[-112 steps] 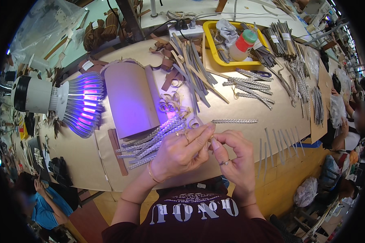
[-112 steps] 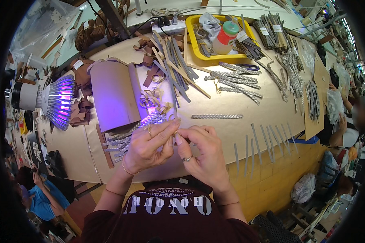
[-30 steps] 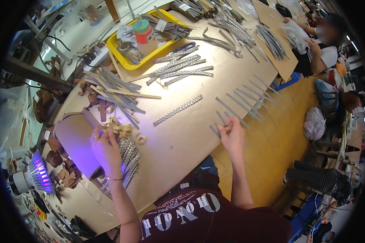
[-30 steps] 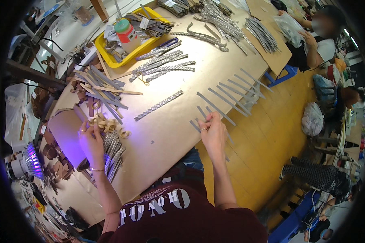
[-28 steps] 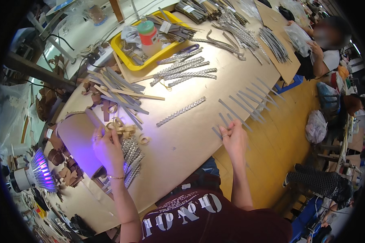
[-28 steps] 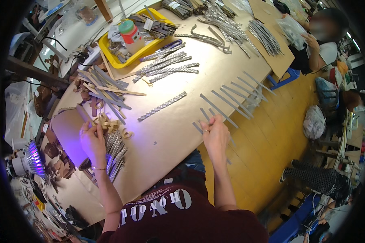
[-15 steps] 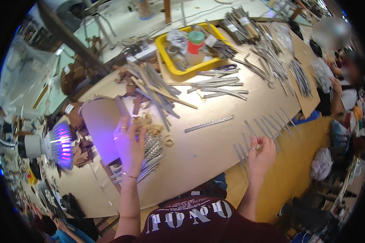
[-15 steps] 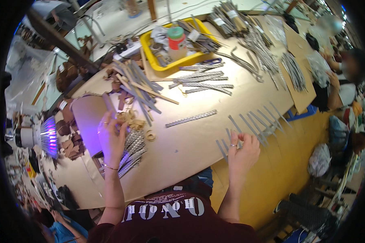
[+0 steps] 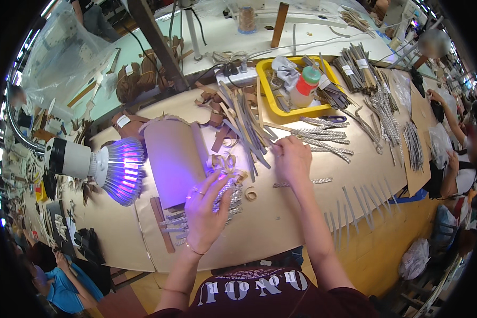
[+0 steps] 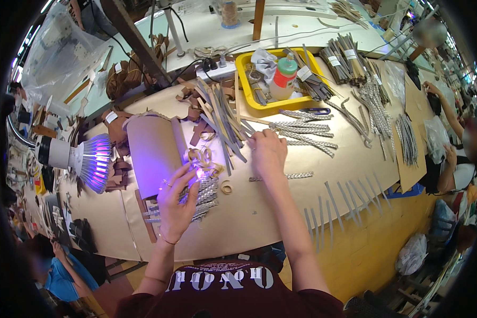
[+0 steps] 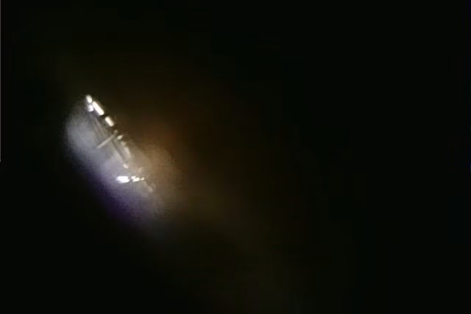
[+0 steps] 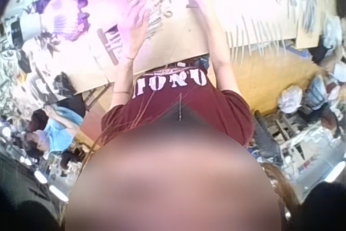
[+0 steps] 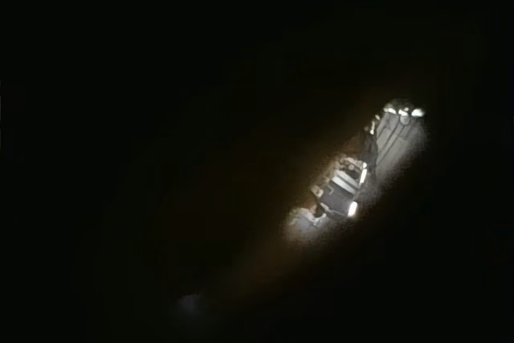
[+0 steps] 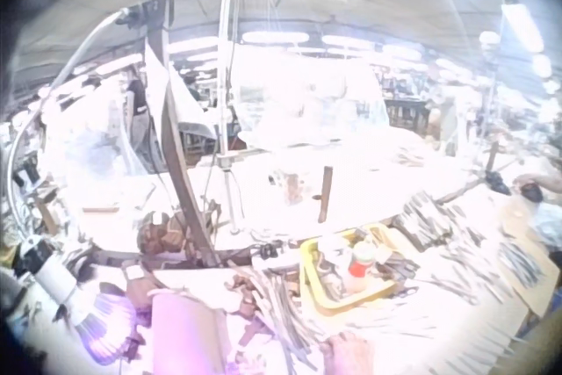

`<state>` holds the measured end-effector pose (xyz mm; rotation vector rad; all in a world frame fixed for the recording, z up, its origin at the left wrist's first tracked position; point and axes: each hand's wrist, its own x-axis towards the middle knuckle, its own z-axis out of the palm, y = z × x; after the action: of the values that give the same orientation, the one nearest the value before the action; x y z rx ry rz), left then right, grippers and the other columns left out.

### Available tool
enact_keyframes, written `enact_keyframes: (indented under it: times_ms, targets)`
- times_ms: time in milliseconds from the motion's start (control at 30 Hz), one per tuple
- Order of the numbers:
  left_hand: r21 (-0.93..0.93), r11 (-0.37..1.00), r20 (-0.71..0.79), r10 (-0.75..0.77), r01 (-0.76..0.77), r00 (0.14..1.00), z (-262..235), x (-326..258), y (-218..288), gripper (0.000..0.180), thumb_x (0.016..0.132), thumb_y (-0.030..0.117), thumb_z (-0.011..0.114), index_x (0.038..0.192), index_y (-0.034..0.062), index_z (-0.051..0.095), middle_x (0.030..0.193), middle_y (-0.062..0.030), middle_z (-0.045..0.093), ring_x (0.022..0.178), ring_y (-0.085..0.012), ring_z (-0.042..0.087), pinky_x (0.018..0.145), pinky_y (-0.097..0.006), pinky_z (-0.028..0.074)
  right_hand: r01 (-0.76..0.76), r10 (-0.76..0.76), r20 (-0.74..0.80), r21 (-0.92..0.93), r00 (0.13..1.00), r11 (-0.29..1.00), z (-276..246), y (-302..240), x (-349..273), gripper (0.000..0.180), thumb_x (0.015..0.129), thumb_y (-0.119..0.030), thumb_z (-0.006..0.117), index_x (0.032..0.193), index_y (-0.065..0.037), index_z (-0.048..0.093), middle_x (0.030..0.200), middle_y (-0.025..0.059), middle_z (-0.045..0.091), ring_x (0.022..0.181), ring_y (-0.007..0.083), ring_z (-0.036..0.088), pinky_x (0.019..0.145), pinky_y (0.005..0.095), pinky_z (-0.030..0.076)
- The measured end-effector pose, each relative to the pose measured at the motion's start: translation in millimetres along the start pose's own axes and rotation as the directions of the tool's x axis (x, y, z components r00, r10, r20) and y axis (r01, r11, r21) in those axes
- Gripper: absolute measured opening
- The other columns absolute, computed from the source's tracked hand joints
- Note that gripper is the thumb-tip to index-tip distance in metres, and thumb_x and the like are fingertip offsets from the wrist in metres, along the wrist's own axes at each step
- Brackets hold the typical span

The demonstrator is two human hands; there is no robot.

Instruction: The person repeatedly picks up small braided cords and flat strips from a workbench, aligns them, and places them back down. The person handles the items one at a time, occasionally adjusting their position on the table.

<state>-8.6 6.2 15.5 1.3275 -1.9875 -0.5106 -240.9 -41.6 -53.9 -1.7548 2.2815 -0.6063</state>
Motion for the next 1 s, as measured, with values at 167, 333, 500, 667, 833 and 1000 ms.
enact_keyframes:
  times_ms: [167,333,500,667,833,1000]
  targets:
    - [-0.265,0.959,0.09,-0.078,0.099,0.993,23.5,9.3,-2.4,0.031,0.088,0.012,0.072,0.118,0.0035,0.068,0.114,-0.0128,0.07,0.097,-0.0244,0.069,0.088,-0.035,0.05,-0.024,0.036,-0.027,0.352,0.999,0.936,-23.9,5.7,-19.7,0.016,0.089,-0.023,0.071,0.093,-0.007,0.073,0.082,0.0083,0.067,0.077,0.0224,0.066,0.073,0.0372,0.048]
    - [-0.729,0.572,0.233,-0.308,0.375,0.922,39.2,26.5,8.0,0.034,0.093,0.012,0.068,0.124,-0.0033,0.064,0.109,-0.0143,0.072,0.095,-0.0154,0.069,0.085,-0.031,0.054,-0.085,-0.171,0.266,0.737,0.949,0.671,-55.4,-6.9,-52.8,0.014,0.092,-0.014,0.069,0.093,0.0,0.067,0.081,0.0045,0.066,0.077,0.0113,0.06,0.072,0.028,0.048]
    - [-0.881,0.303,0.264,-0.32,0.362,0.91,18.9,19.4,19.7,0.03,0.097,0.008,0.062,0.125,-0.0039,0.063,0.103,-0.0122,0.073,0.094,-0.0138,0.069,0.085,-0.03,0.056,-0.23,-0.235,0.432,0.78,0.871,0.582,-71.9,-23.8,-80.1,0.013,0.094,-0.012,0.068,0.09,0.0,0.065,0.083,0.0019,0.064,0.081,0.0099,0.057,0.077,0.0259,0.046]
    - [-0.438,0.898,-0.148,-0.019,-0.048,0.989,11.4,8.5,29.3,0.034,0.087,-0.003,0.066,0.121,-0.0041,0.066,0.103,-0.0155,0.073,0.091,-0.0206,0.072,0.08,-0.03,0.056,0.105,-0.055,-0.098,0.636,0.994,0.765,-76.9,-50.3,-91.4,0.012,0.088,-0.008,0.072,0.093,0.001,0.066,0.084,0.0064,0.064,0.075,0.0156,0.059,0.074,0.0291,0.048]
    - [-0.092,0.882,-0.242,0.43,-0.461,0.87,15.3,7.2,27.2,0.04,0.075,-0.004,0.069,0.115,-0.002,0.069,0.108,-0.017,0.072,0.092,-0.0265,0.072,0.078,-0.033,0.055,-0.001,-0.15,0.095,0.849,0.984,0.529,-115.2,-63.9,-111.8,0.008,0.087,-0.002,0.07,0.094,0.002,0.067,0.088,0.0088,0.064,0.076,0.016,0.06,0.073,0.0286,0.049]
    - [-0.038,0.856,-0.201,0.499,-0.515,0.843,16.7,1.9,31.6,0.038,0.075,0.0,0.069,0.112,-0.0005,0.07,0.113,-0.0174,0.071,0.094,-0.0258,0.072,0.079,-0.033,0.055,0.024,-0.154,0.082,0.813,0.985,0.582,-125.7,-75.2,-115.9,0.007,0.09,0.0,0.067,0.096,0.003,0.068,0.087,0.0092,0.064,0.077,0.0156,0.061,0.071,0.0275,0.049]
